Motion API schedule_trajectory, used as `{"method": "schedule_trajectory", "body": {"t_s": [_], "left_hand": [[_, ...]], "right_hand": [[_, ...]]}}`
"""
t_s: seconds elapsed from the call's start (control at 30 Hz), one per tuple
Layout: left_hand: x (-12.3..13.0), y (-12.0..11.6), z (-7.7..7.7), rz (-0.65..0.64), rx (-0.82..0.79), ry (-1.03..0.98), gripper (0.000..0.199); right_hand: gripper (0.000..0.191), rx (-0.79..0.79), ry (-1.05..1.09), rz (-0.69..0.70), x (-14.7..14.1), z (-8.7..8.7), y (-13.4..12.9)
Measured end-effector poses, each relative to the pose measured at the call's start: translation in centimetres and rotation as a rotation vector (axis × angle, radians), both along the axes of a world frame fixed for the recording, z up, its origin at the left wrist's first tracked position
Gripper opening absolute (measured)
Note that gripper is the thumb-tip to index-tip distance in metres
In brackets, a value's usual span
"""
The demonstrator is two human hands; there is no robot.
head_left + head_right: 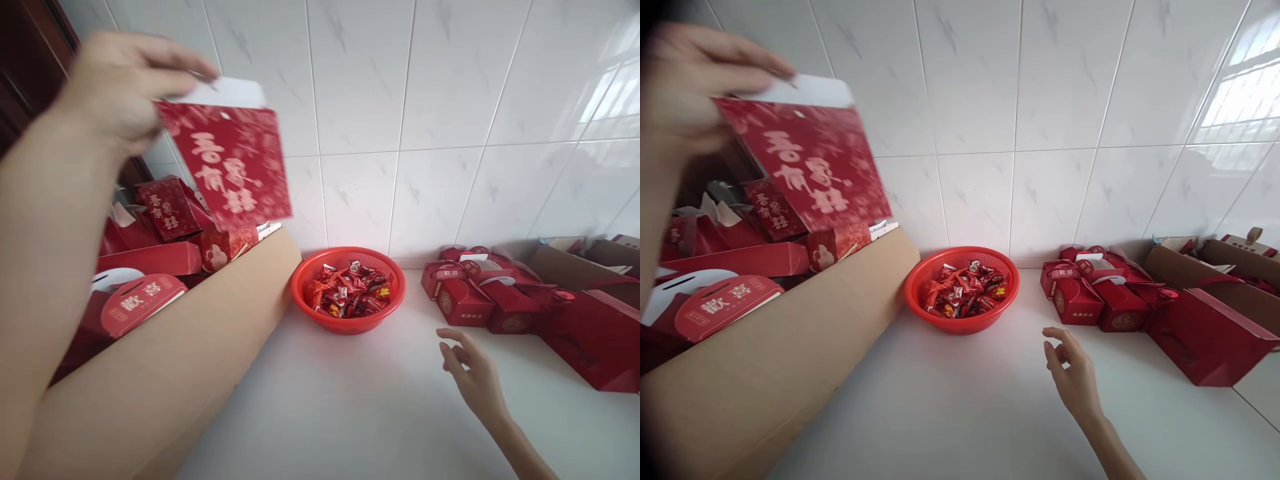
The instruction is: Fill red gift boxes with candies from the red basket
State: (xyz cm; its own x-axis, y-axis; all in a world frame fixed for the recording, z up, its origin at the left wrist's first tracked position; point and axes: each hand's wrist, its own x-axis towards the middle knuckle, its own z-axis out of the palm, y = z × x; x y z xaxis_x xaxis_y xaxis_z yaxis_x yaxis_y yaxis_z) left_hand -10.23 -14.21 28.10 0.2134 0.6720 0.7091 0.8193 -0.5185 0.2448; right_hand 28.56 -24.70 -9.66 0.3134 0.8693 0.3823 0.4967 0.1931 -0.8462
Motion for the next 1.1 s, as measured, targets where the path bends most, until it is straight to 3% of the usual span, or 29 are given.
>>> {"method": "schedule_trajectory", "body": {"t_s": [0.03,0.07,0.17,0.27,0.37,0.5,0.63,0.73,1.1], "left_hand": [[1.9,-0.2,-0.8,-0.11,0.025,-0.127,0.064],[3.9,-0.5,-2.0,-0.233,-0.052,-0.137,0.055],[10.0,-1.7,-7.3,-0.591,-0.382,0.129,0.029],[14.6,-2.5,-13.7,-0.834,-0.665,0.37,0.032],[17.0,-2.6,-19.1,-0.921,-0.701,0.434,0.041],[17.6,-2.3,-23.7,-0.873,-0.632,0.269,0.044],[16.7,-2.4,-26.3,-0.779,-0.59,0.078,0.041],[15.6,-2.8,-27.3,-0.726,-0.599,0.012,0.036],[12.9,-2.2,-27.4,-0.665,-0.992,-0.25,0.022]], "right_hand": [[0.03,-0.011,0.011,0.009,-0.1,0.2,-0.1],[0.032,-0.021,0.023,0.025,-0.1,0.5,-0.2],[0.037,-0.061,0.068,0.159,-0.2,0.9,-0.5],[0.048,-0.086,0.165,0.4,-0.5,1.2,-0.9],[0.071,-0.095,0.23,0.611,-1.0,1.0,-1.2],[0.094,-0.137,0.235,0.667,-2.0,0.0,-1.5],[0.086,-0.203,0.199,0.508,-2.9,-1.1,-1.5],[0.081,-0.218,0.173,0.489,-3.2,-1.6,-1.3],[0.067,-0.338,0.087,0.517,-4.2,-2.5,-0.8]]}}
